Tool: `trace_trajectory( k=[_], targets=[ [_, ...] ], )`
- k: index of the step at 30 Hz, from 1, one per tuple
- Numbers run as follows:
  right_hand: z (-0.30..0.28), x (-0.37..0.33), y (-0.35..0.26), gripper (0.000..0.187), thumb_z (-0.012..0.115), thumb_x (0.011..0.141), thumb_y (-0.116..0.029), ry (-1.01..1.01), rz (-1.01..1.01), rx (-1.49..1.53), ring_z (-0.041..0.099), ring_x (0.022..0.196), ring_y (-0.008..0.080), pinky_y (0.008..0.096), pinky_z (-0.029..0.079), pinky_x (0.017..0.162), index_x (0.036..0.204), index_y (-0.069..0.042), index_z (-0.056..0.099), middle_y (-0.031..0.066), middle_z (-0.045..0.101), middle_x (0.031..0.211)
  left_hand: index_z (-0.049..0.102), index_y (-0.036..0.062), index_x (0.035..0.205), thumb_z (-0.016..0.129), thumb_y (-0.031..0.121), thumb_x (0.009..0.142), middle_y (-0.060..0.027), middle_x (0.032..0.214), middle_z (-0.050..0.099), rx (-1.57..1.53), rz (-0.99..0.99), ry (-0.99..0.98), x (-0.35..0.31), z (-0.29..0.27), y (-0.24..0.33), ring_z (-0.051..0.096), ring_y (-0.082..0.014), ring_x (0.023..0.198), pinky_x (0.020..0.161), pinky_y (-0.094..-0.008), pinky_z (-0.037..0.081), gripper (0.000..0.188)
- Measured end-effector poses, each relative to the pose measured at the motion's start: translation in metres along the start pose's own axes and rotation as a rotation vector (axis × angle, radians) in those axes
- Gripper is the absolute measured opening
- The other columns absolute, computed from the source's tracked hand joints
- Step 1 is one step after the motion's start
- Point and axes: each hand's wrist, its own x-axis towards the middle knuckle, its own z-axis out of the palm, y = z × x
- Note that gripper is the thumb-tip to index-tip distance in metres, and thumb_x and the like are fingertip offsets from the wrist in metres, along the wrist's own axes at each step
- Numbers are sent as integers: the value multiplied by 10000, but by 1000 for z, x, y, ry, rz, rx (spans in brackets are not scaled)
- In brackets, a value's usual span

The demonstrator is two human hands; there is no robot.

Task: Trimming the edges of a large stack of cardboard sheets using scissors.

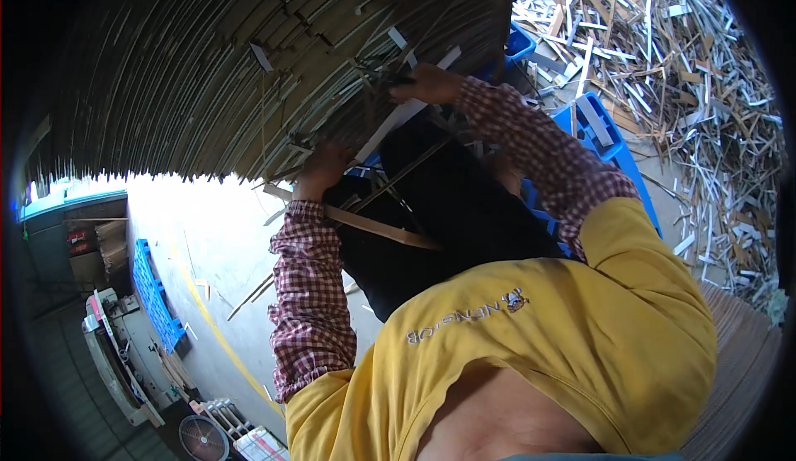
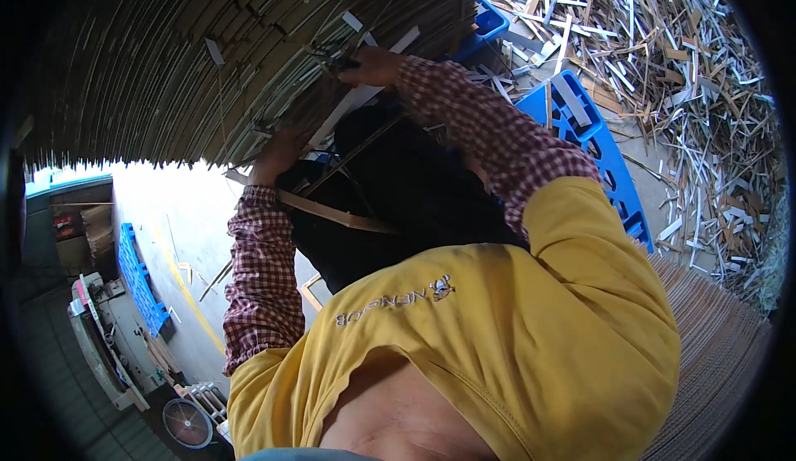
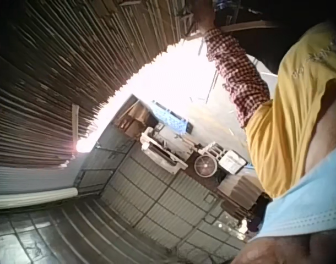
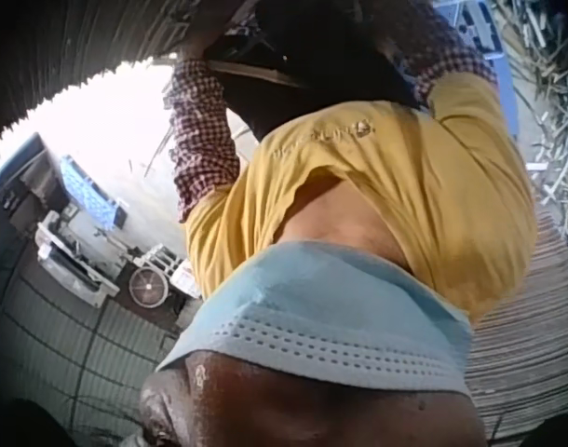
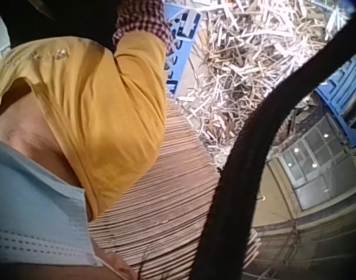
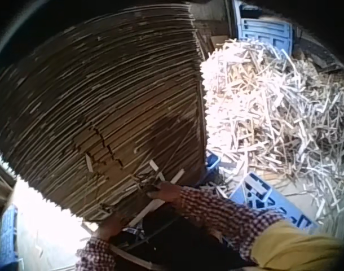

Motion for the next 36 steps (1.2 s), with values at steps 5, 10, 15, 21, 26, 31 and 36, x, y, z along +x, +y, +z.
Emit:
trace_trajectory(
  k=[5,10,15,21,26,31,36],
  targets=[
    [19,29,-1,402,516,841,-403,188,-224,228,419,441,184,374,401,492,766,-18,602,93,486,528,584,93,1066,553,189,794,-168,946,592,14,-33,128,-11,-7,19,562,-305,905,776,-370,439,290],
    [24,-26,-29,370,535,815,-363,238,-18,185,564,594,285,379,454,571,927,-14,585,159,559,634,556,133,1112,611,182,747,-159,1139,505,7,70,456,-24,-26,43,473,-331,1048,883,-413,375,372],
    [43,-155,122,352,551,794,-266,168,118,120,585,840,335,390,453,720,1014,9,558,217,599,865,477,118,1201,608,203,766,-158,1096,531,38,248,599,-2,-34,47,490,-324,1019,874,-394,386,462],
    [-28,-277,214,398,667,688,-340,352,679,-90,579,597,198,330,451,562,782,42,608,115,595,636,535,83,1144,507,278,860,-123,904,630,-402,130,-35,27,9,-21,602,-188,813,745,-303,450,345],
    [-102,-297,67,297,620,769,-282,190,367,157,490,524,94,245,385,479,814,12,611,42,548,618,566,80,1106,495,274,873,-90,941,627,-564,103,94,30,7,-1,585,-134,849,716,-260,440,311],
    [-103,-243,-31,289,586,789,-254,-26,131,227,541,696,85,220,415,628,924,1,611,38,619,783,560,67,1108,490,272,877,-100,961,622,-723,196,295,25,8,35,582,-150,878,740,-257,436,317],
    [-97,-255,35,247,635,746,-275,113,573,-87,554,636,151,286,449,595,779,-30,637,76,597,696,591,23,1026,515,234,863,-124,961,620,-722,123,244,15,17,23,578,-171,908,773,-276,429,278]
  ],
)
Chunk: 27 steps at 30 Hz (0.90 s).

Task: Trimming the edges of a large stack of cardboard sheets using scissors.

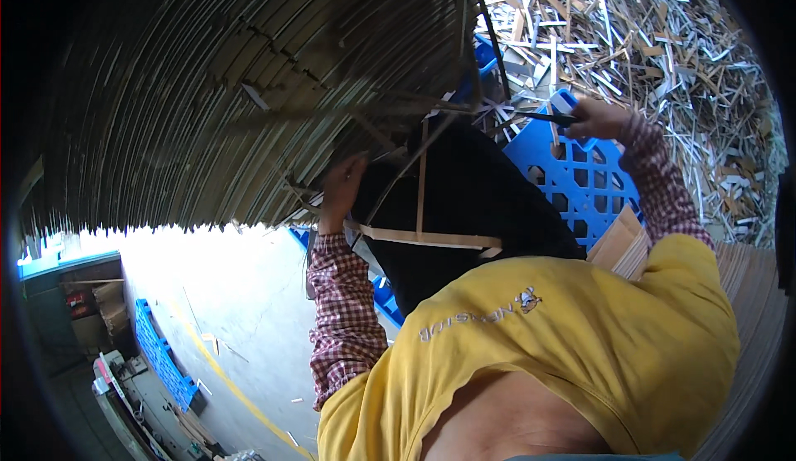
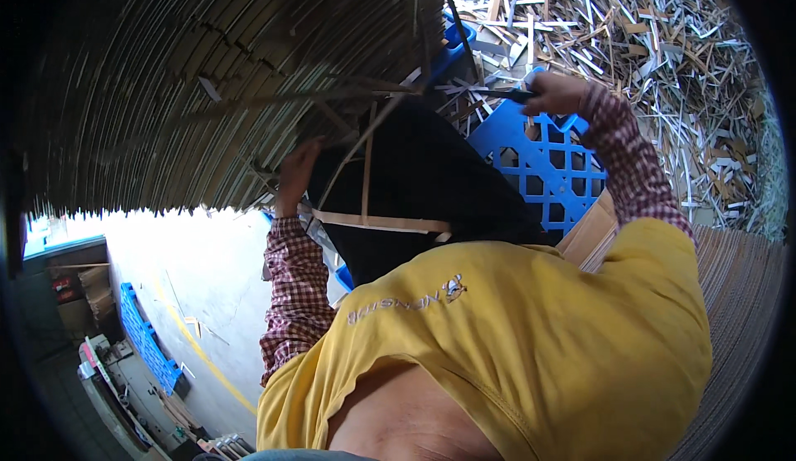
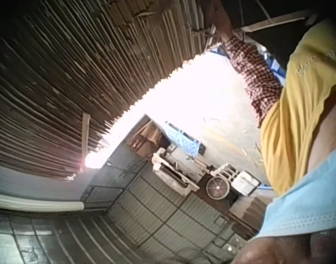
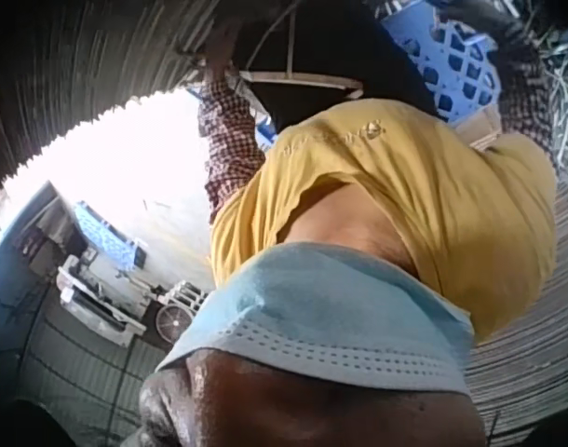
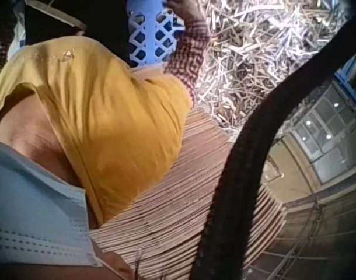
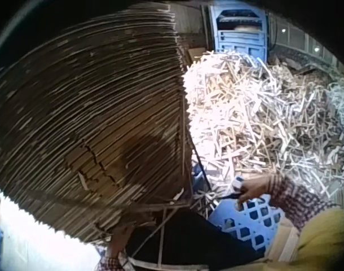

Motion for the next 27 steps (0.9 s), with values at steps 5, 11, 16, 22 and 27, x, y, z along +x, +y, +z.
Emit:
trace_trajectory(
  k=[5,11,16,22,27],
  targets=[
    [8,-48,49,334,638,732,-271,-154,63,126,562,681,146,281,433,681,898,18,624,64,604,750,625,15,926,553,149,833,-116,888,624,192,87,145,-38,-12,51,580,-146,858,743,-259,439,177],
    [30,37,-64,385,614,771,-386,332,-595,543,480,631,82,247,378,555,920,-31,635,23,564,675,487,22,1164,560,141,827,-130,1117,495,6,537,528,-13,1,132,547,-205,901,755,-312,446,365],
    [-6,147,-78,422,619,742,-441,541,-701,560,532,645,104,274,418,610,845,-33,648,63,590,664,442,41,1211,548,171,841,-137,1145,481,33,548,389,37,24,164,511,-238,982,808,-346,429,407],
    [-27,179,-87,424,580,769,-461,485,-577,576,574,667,129,296,440,628,792,-47,666,66,618,702,435,38,1222,507,181,871,-145,1117,513,-17,438,282,43,29,144,552,-205,906,764,-318,457,386],
    [-32,166,-109,437,554,781,-476,364,-563,597,590,677,155,313,449,612,773,-55,671,71,628,721,427,23,1227,487,163,880,-145,1092,529,-14,249,308,36,23,129,565,-180,867,733,-299,469,379]
  ],
)
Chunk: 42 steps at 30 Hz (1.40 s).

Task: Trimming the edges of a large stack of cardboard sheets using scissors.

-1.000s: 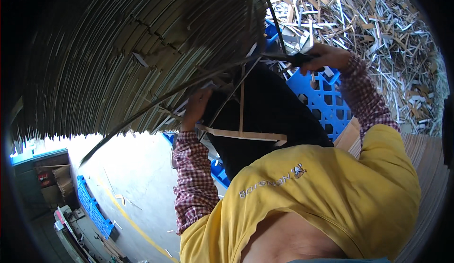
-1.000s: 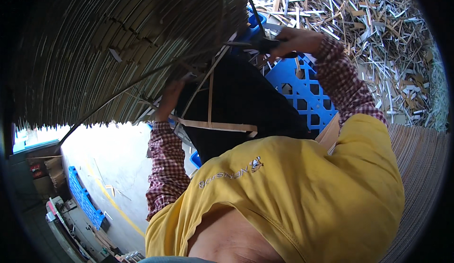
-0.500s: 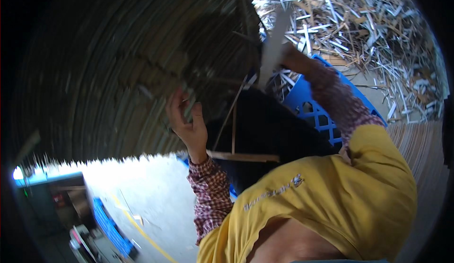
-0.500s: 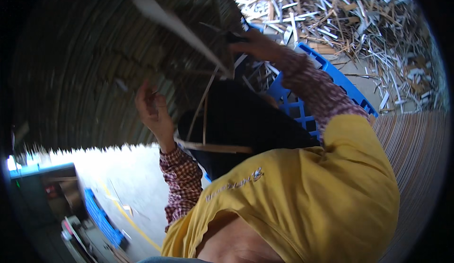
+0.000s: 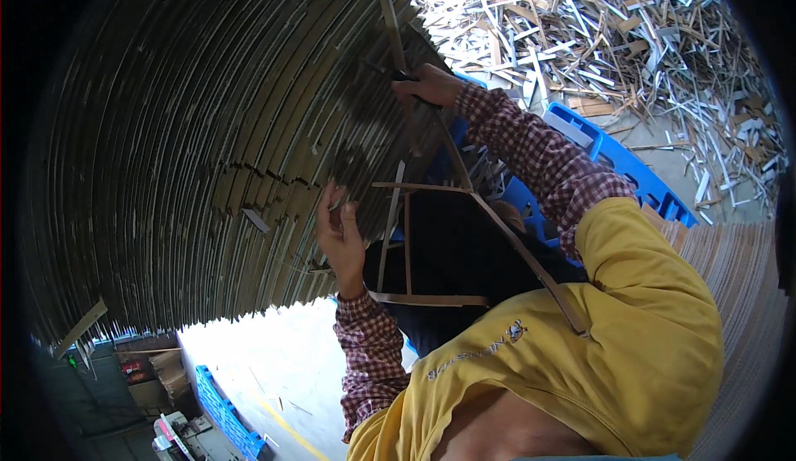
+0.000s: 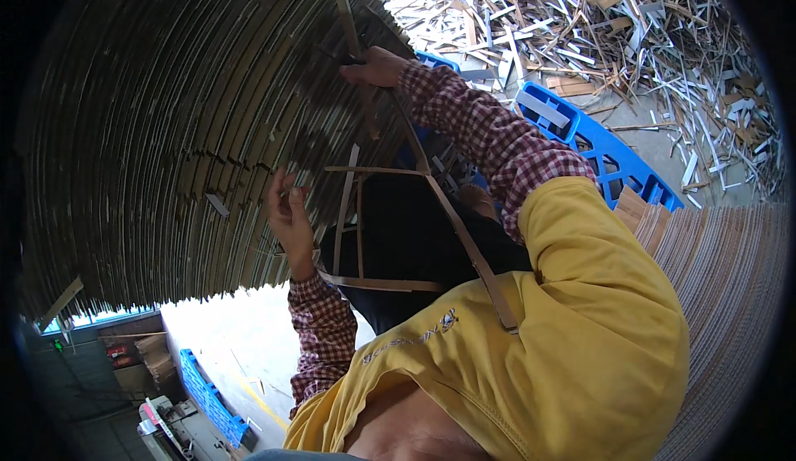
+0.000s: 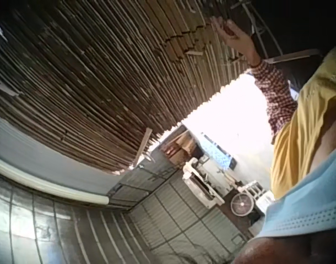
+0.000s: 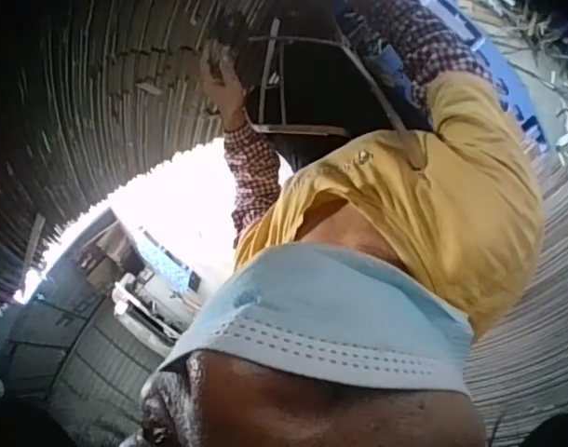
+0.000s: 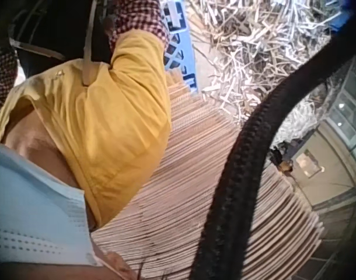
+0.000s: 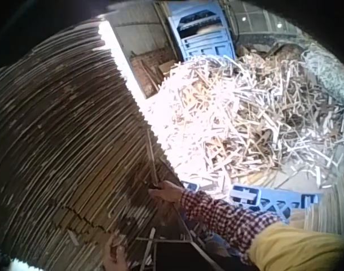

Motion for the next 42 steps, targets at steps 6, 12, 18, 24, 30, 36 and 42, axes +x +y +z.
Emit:
trace_trajectory(
  k=[6,12,18,24,30,36,42],
  targets=[
    [-8,-42,106,445,575,761,-459,242,184,-147,611,725,215,321,476,630,867,-32,638,110,625,709,434,6,1215,493,182,878,-145,1060,543,42,-20,31,8,5,14,559,-186,892,758,-304,470,385],
    [-56,-127,69,414,553,786,-452,-93,311,-37,502,557,64,217,407,521,798,-53,664,32,556,604,451,-7,1192,496,160,870,-160,1082,533,271,264,248,28,-28,14,554,-221,922,777,-315,465,366],
    [-37,-24,20,481,519,811,-480,128,-5,-105,504,556,136,323,392,533,769,-13,631,70,526,600,510,-7,1111,488,207,878,-150,1070,531,735,764,490,108,-65,106,522,-255,963,794,-360,459,317],
    [-41,5,5,511,498,816,-487,159,139,-143,504,534,170,346,393,537,750,8,606,88,501,571,542,83,1094,477,266,884,-118,1125,504,1125,987,587,167,-134,127,459,-283,1047,817,-408,435,286],
    [-46,-105,135,546,477,789,-497,79,249,-356,595,706,241,360,457,637,1040,-20,566,163,607,776,519,183,1162,479,317,878,-63,1241,437,1491,1063,677,179,-177,105,346,-319,1184,956,-509,306,317],
    [-42,-131,84,469,566,779,-456,-321,110,-147,553,644,188,337,428,576,819,5,643,110,583,667,462,202,1219,466,340,878,-60,1306,369,1427,1081,653,174,-178,113,306,-339,1220,971,-558,255,368],
    [-40,1,0,585,520,794,-504,67,53,-252,474,506,188,382,382,514,657,64,559,101,487,549,458,197,1221,454,324,882,-68,1313,361,1413,1043,669,187,-162,99,308,-326,1224,974,-554,262,362]
  ],
)
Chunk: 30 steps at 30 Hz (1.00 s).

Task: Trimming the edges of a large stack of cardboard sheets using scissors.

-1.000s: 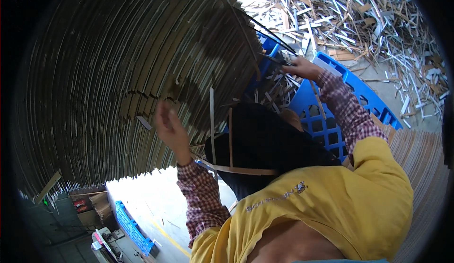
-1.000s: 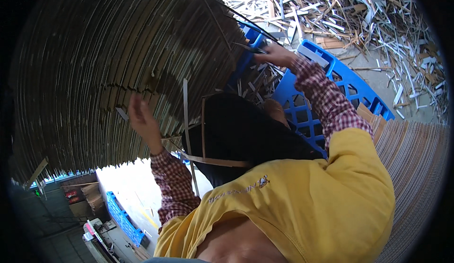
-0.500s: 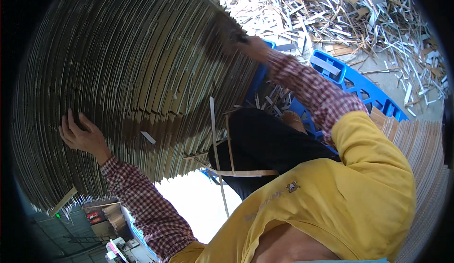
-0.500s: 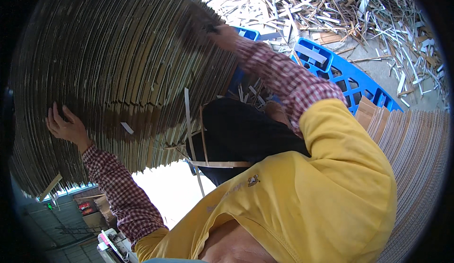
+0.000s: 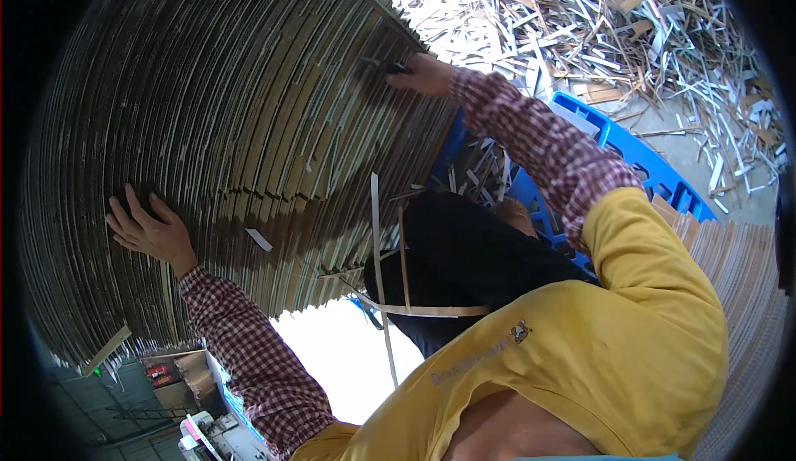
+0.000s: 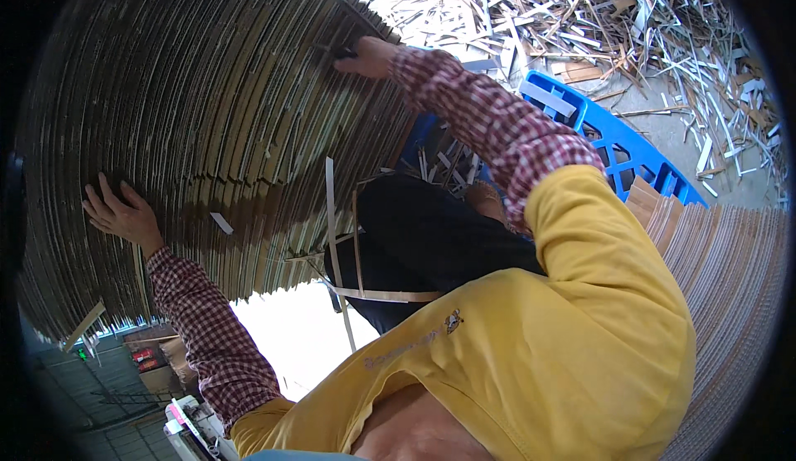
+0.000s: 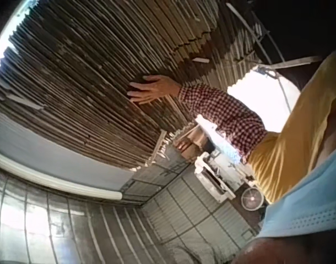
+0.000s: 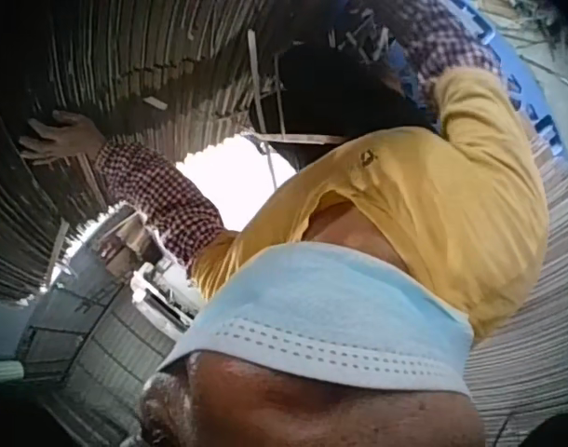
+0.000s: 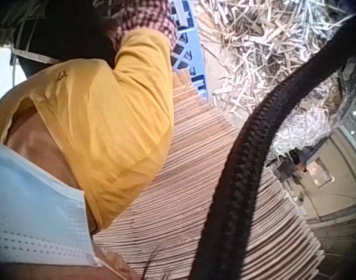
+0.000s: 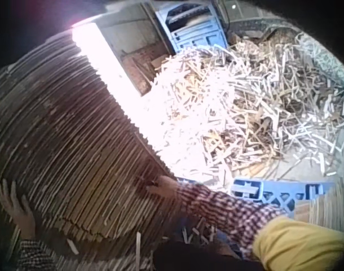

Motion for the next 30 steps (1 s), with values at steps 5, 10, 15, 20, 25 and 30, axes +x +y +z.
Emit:
trace_trajectory(
  k=[5,10,15,20,25,30],
  targets=[
    [20,22,-4,495,507,823,-460,61,70,96,486,526,162,352,384,499,873,23,599,103,496,565,459,197,1222,459,317,880,-72,1313,363,-13,-17,30,2,-2,3,314,-333,1220,970,-546,274,363],
    [85,-99,99,398,589,761,-326,47,-192,243,586,623,234,377,455,604,890,50,587,166,596,704,471,193,1214,468,304,879,-74,1311,370,-21,-2,30,1,-3,-2,321,-335,1216,961,-543,287,353],
    [56,-103,102,446,568,780,-407,-270,-58,131,542,577,185,350,431,550,820,35,611,127,567,649,452,195,1229,483,292,874,-70,1320,352,32,21,43,4,-12,-6,314,-322,1223,960,-538,291,370],
    [3,-9,16,534,535,778,-521,-34,-68,83,529,662,164,355,396,599,854,0,624,108,557,688,446,203,1234,482,296,873,-59,1319,355,-10,12,35,-1,2,2,321,-313,1220,961,-536,290,375],
    [2,29,2,508,484,809,-539,-90,-54,-18,525,639,174,354,404,611,870,-64,653,91,570,718,466,210,1219,478,301,873,-56,1299,387,8,-9,50,0,1,0,348,-309,1203,956,-528,305,358],
    [12,32,-14,464,510,821,-490,-41,11,107,447,488,110,312,375,480,807,-45,641,22,457,537,477,209,1209,476,292,875,-56,1300,386,-11,-5,68,0,0,-1,352,-307,1200,958,-524,304,345]
  ],
)
